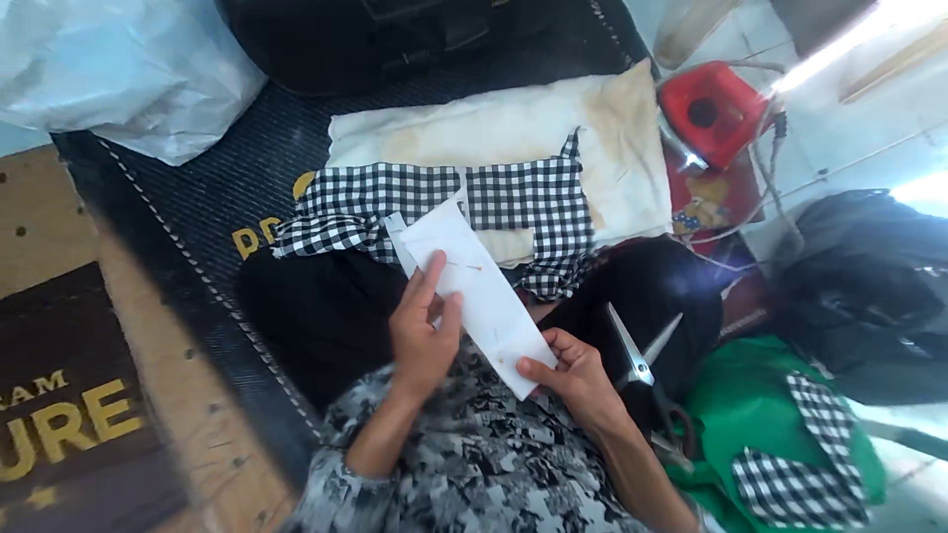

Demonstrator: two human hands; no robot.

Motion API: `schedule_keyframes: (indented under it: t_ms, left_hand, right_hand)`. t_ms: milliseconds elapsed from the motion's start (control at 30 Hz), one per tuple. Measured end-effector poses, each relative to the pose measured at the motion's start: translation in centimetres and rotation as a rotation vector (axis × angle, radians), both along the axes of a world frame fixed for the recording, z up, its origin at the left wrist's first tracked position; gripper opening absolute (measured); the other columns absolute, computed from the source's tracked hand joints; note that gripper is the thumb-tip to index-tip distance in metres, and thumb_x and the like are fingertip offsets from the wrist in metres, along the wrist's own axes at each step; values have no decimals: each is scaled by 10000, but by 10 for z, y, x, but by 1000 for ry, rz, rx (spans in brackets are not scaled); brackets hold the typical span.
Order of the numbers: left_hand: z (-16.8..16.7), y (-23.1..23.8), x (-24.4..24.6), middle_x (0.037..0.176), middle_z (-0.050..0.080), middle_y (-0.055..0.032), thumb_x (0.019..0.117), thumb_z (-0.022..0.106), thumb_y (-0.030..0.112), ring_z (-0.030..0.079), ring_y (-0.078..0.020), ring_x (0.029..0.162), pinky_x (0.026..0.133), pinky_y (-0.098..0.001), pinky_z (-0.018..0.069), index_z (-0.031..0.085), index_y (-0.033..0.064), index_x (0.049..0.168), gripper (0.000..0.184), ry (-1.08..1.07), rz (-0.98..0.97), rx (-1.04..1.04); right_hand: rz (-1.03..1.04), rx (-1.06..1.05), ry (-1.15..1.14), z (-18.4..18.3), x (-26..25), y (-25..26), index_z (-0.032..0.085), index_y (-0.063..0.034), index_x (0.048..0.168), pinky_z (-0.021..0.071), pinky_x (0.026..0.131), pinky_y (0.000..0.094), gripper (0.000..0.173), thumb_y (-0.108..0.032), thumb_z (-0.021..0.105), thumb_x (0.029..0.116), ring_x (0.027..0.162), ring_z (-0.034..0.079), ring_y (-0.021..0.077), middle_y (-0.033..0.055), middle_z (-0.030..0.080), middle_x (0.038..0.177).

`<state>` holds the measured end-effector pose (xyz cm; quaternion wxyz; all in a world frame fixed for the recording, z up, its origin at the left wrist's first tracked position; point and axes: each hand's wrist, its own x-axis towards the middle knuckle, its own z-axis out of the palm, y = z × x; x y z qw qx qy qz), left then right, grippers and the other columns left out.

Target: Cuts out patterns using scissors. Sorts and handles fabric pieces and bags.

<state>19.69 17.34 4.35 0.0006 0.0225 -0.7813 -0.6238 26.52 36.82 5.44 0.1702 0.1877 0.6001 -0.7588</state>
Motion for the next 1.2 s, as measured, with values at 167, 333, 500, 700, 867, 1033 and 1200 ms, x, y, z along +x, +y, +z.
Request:
schedule_keyframes:
  t_ms: [167,333,500,700,867,1033,1200]
  left_hand:
    - [-2,-4,0,1523,474,-169,970,610,3,669,-76,1011,808,-219,574,513,62,1496,538,-40,10,52]
    - [-4,-7,0,1486,514,-116,918,633,-48,680,-103,1066,856,-253,595,370,36,1567,705,-83,-37,243]
    - [-6,-3,6,1383,608,-81,877,663,-63,674,-134,1120,910,-298,598,469,24,1509,667,-119,-58,363]
    - [-9,-3,7,1413,535,-154,951,636,32,671,-51,1003,804,-205,583,407,51,1555,646,21,-58,-12]
    - [-14,-1,8,1371,550,-155,956,632,22,668,-55,1007,813,-204,583,502,50,1496,556,59,-89,-31]
    - [-13,3,13,1303,627,-73,948,634,11,671,-31,996,815,-195,584,590,14,1400,455,19,-139,83]
    - [-5,-1,10,1396,542,-130,893,691,40,685,-41,968,779,-205,604,346,58,1583,771,-56,-264,67]
  right_hand:
    - [94,89,-9,3,3,-3,640,-5,1106,628,642,240,264,14,757,870,720,733,87,15,761,886]
    - [92,109,32,5,7,-7,651,16,1144,628,642,235,270,7,740,890,733,735,82,17,767,907]
    - [118,82,48,8,8,-11,607,37,1248,630,654,229,357,2,720,910,754,735,80,32,762,968]
    - [108,71,-47,14,10,-11,648,23,1107,632,652,236,187,-43,711,943,695,733,88,30,758,856]
    - [73,66,-86,13,15,-10,653,14,1053,631,662,231,111,-33,687,959,701,736,89,29,756,848]
    - [13,10,-115,14,16,-7,642,26,1066,632,663,243,95,-9,646,978,700,737,102,41,755,840]
    - [-41,-73,-138,13,18,-3,639,26,1057,633,659,253,78,16,619,981,687,736,114,53,752,822]
